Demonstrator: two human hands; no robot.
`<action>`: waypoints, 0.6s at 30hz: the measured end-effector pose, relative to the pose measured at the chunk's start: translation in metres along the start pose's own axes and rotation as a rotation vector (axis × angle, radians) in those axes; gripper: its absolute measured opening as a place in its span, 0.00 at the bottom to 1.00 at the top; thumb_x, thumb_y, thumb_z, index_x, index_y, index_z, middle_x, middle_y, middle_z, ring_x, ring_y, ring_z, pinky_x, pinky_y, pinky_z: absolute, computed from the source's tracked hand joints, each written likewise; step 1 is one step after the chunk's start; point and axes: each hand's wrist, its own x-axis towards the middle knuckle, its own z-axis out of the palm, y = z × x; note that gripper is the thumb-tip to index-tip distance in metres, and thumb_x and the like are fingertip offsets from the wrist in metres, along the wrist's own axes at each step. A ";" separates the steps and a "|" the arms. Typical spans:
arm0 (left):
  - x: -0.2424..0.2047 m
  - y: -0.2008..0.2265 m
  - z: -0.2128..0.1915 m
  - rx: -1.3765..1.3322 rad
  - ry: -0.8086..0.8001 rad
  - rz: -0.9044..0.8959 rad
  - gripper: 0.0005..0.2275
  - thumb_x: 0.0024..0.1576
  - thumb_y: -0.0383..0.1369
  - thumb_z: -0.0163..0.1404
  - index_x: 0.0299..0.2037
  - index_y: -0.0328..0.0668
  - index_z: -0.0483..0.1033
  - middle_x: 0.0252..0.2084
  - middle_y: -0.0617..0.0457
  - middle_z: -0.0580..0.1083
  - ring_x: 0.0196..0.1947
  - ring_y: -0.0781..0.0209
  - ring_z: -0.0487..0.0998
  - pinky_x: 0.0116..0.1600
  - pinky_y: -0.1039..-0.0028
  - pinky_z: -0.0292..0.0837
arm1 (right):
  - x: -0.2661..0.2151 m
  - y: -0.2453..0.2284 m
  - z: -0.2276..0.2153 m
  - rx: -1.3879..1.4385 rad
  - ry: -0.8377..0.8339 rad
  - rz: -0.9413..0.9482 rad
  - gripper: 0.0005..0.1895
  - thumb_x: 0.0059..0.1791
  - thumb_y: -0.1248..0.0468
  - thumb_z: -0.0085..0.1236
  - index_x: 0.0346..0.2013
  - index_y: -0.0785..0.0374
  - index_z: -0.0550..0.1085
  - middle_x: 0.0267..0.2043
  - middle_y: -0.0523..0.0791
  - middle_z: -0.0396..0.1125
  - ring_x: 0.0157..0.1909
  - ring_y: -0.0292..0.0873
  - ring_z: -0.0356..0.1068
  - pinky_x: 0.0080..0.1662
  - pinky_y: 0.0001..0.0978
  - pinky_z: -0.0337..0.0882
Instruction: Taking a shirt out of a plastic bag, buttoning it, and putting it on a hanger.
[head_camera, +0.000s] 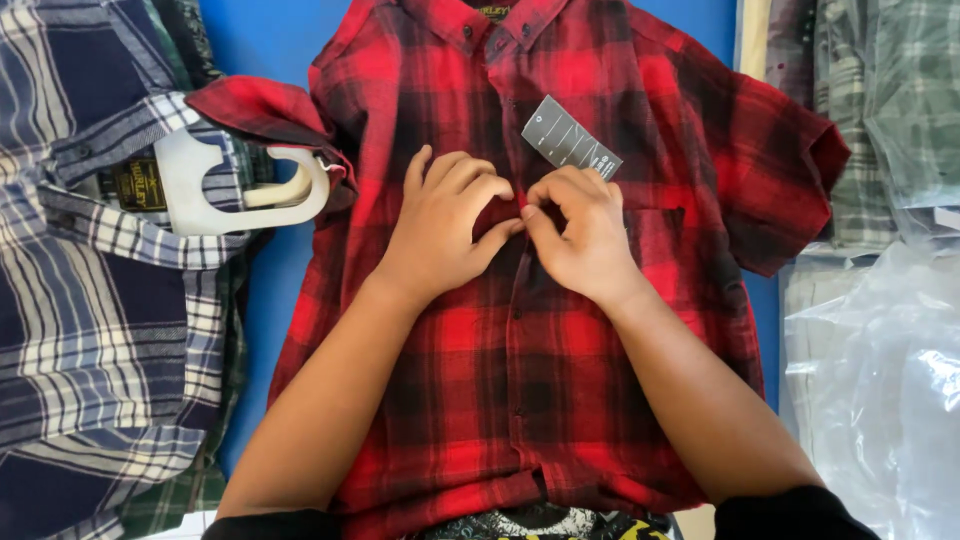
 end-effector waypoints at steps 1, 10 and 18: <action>0.000 0.000 -0.002 -0.039 0.005 -0.004 0.12 0.56 0.42 0.60 0.46 0.54 0.77 0.46 0.59 0.71 0.59 0.54 0.69 0.70 0.39 0.47 | 0.001 -0.001 -0.002 0.030 -0.025 0.010 0.04 0.51 0.62 0.59 0.34 0.55 0.73 0.39 0.39 0.69 0.49 0.47 0.69 0.48 0.36 0.58; 0.001 -0.006 -0.003 -0.136 0.038 0.011 0.05 0.60 0.38 0.57 0.42 0.53 0.80 0.43 0.58 0.73 0.58 0.53 0.70 0.70 0.42 0.49 | 0.003 0.006 -0.007 0.172 -0.069 0.084 0.04 0.54 0.65 0.54 0.35 0.58 0.69 0.47 0.42 0.66 0.55 0.49 0.66 0.53 0.37 0.54; -0.001 0.000 0.001 -0.016 0.020 -0.002 0.09 0.61 0.41 0.54 0.45 0.50 0.72 0.49 0.54 0.71 0.60 0.48 0.70 0.68 0.39 0.53 | -0.004 0.003 0.000 -0.173 -0.020 0.014 0.10 0.48 0.64 0.61 0.40 0.55 0.69 0.51 0.42 0.64 0.57 0.47 0.64 0.54 0.39 0.59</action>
